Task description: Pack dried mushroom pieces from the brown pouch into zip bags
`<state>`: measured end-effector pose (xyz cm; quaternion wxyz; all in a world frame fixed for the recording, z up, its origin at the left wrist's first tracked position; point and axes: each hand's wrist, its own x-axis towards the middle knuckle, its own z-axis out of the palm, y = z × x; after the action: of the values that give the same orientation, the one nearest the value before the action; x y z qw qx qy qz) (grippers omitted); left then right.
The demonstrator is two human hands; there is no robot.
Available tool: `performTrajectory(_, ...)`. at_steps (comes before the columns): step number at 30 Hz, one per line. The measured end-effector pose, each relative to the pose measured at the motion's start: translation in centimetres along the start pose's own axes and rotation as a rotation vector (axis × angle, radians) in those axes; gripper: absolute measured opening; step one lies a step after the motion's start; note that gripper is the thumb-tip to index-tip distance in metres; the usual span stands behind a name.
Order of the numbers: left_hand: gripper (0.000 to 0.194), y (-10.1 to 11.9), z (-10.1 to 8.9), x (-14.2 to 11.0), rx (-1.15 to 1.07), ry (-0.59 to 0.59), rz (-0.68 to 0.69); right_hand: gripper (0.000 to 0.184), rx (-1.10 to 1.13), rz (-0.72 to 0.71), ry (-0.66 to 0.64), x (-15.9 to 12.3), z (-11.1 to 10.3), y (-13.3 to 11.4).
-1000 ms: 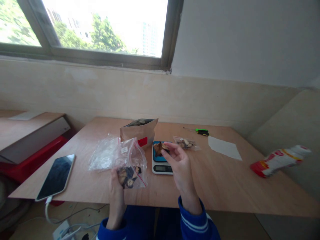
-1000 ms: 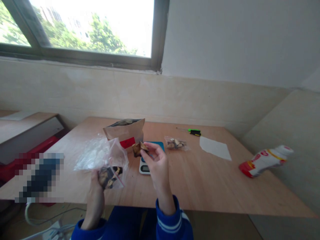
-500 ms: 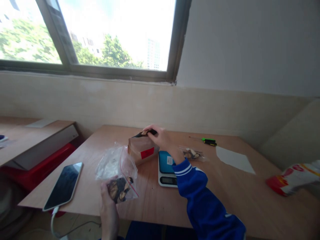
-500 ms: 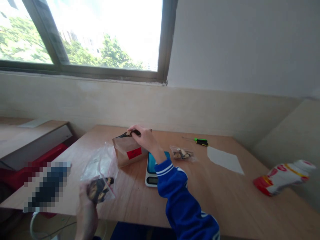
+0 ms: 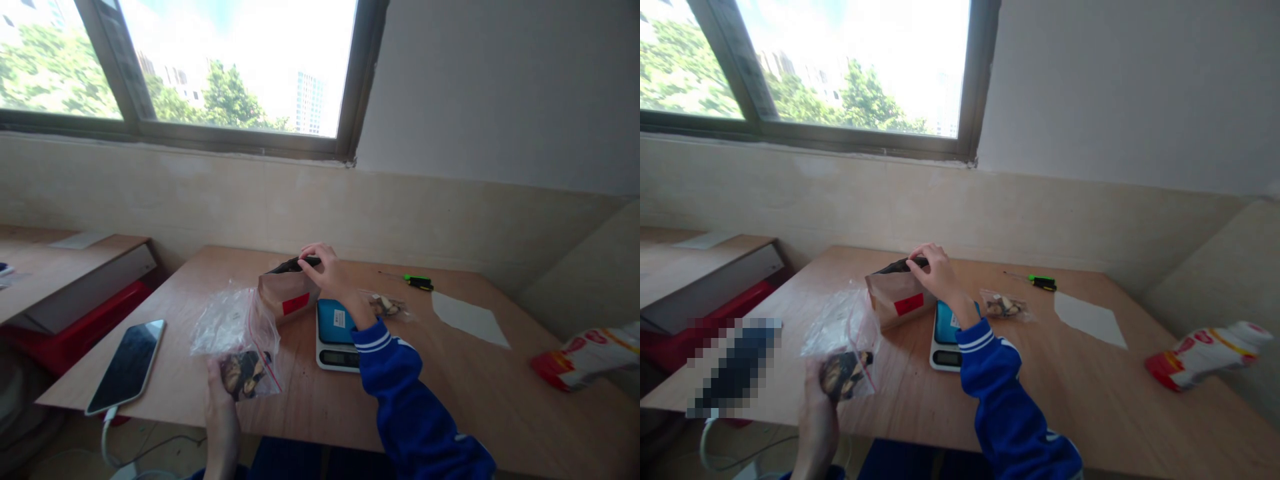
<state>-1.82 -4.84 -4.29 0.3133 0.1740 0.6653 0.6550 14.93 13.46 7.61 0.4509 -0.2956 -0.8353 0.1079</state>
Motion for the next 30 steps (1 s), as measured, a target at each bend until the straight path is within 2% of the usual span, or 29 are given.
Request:
performTrajectory(5, 0.064, -1.0, 0.0, 0.3, -0.063, -0.029, 0.016, 0.044, -0.087, 0.079, -0.154, -0.7, 0.4, -0.5)
performTrajectory(9, 0.061, -1.4, 0.4, 0.1, -0.154, -0.131, -0.003, 0.037, -0.06, 0.1, -0.091, -1.2, -0.2, -2.3)
performTrajectory(12, 0.059, -1.1, 0.8, -0.5, -0.197, -0.22, -0.002, 0.024, 0.188, 0.106, -0.022, -2.1, -1.4, -4.6)
performTrajectory(13, 0.059, -0.9, 0.9, -0.7, -0.204, -0.252, 0.001, 0.022, 0.321, 0.123, -0.074, -2.5, -1.8, -5.4)
performTrajectory(15, 0.059, -0.6, 1.2, -1.1, -0.201, -0.302, 0.014, 0.017, 0.575, 0.171, -0.301, -3.6, -2.6, -6.6)
performTrajectory(17, 0.059, -0.4, 1.3, -1.4, -0.177, -0.325, 0.034, 0.01, 0.659, 0.216, -0.535, -4.8, -2.9, -7.4)
performTrajectory(19, 0.059, -0.4, 1.3, -1.5, -0.137, -0.334, 0.058, 0.01, 0.566, 0.224, -0.616, -6.0, -2.9, -7.5)
performTrajectory(21, 0.061, -0.5, 1.2, -1.5, -0.089, -0.326, 0.079, 0.012, 0.445, 0.207, -0.593, -6.9, -2.5, -7.3)
performTrajectory(24, 0.064, -0.4, 1.1, -1.7, -0.047, -0.3, 0.093, 0.018, 0.377, 0.155, -0.539, -7.8, -1.7, -7.0)
performTrajectory(27, 0.067, 0.1, 1.2, -1.9, -0.044, -0.324, 0.106, 0.031, 0.303, 0.033, -0.534, -8.3, -1.1, -7.0)
performTrajectory(30, 0.066, 0.5, 1.3, -2.2, -0.043, -0.34, 0.128, 0.036, 0.271, -0.078, -0.529, -8.5, -1.0, -7.4)
